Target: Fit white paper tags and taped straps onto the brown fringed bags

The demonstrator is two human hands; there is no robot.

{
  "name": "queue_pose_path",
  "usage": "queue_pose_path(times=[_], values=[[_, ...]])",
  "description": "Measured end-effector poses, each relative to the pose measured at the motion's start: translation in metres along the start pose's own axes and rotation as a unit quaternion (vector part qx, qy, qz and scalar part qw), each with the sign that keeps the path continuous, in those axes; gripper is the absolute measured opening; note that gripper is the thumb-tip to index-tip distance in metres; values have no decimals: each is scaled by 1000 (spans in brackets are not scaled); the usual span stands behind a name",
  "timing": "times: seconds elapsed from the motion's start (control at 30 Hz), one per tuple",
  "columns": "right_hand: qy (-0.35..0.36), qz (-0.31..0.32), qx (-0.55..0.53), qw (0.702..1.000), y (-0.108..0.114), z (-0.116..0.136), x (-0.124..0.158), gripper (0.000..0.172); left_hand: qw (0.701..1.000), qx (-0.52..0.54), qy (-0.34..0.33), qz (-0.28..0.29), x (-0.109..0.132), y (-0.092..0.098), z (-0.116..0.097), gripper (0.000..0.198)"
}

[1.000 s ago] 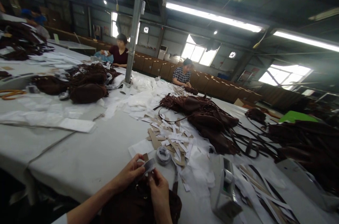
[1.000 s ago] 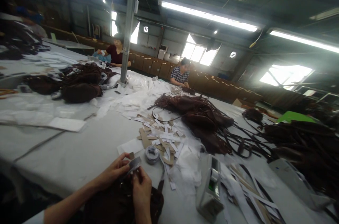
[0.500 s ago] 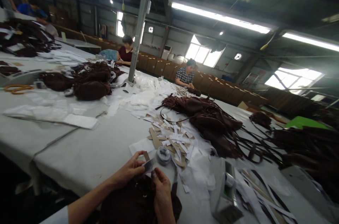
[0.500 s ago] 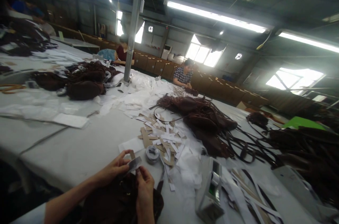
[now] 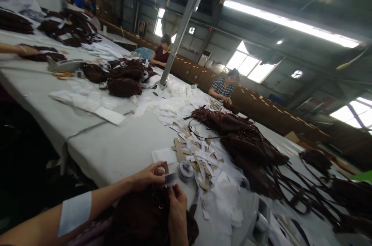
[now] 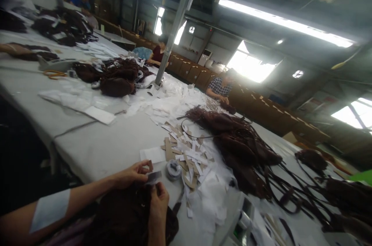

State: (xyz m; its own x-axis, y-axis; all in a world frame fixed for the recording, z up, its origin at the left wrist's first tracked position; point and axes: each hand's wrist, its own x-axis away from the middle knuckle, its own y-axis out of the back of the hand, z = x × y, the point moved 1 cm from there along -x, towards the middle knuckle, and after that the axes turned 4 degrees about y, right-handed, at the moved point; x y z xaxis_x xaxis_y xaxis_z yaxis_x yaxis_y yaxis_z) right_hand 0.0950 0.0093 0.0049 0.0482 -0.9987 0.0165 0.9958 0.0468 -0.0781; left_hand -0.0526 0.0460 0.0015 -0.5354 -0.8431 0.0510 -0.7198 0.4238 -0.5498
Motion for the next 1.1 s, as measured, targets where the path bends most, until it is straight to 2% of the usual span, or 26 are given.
queue_pose_path(times=[0.17, 0.33, 0.47, 0.6, 0.67, 0.73, 0.83, 0.9, 1.0, 1.1], values=[[-7, 5, 14, 1000, 3, -7, -2, 43, 999, -47, 9, 2, 3, -2, -9, 34], [-51, -14, -35, 998, 9, -22, -4, 44, 996, -90, 23, 5, 3, -4, -11, 26], [-71, -70, -37, 994, 11, -27, -3, 40, 991, -132, 33, -7, -6, -3, -7, 24], [-37, -138, 4, 990, 13, -21, 4, 45, 985, -164, 42, -27, -14, -1, -3, 19], [-8, -108, 39, 993, 14, -16, 9, 38, 984, -172, 47, -26, -16, -1, -2, 18], [3, -41, 61, 997, 16, -10, 12, 34, 983, -176, 55, -21, -16, 0, -3, 17], [-12, 48, 56, 997, 19, -2, 16, 50, 981, -181, 69, -14, -15, 3, -3, 20], [2, 70, 87, 994, 22, 3, 16, 52, 980, -185, 74, -9, -15, 5, -4, 21], [89, 38, 245, 965, 25, 13, 15, 30, 978, -198, 72, 2, -14, 5, -6, 20], [206, -9, 395, 895, 26, 23, 9, 31, 974, -216, 64, 10, -14, 3, -8, 17]])
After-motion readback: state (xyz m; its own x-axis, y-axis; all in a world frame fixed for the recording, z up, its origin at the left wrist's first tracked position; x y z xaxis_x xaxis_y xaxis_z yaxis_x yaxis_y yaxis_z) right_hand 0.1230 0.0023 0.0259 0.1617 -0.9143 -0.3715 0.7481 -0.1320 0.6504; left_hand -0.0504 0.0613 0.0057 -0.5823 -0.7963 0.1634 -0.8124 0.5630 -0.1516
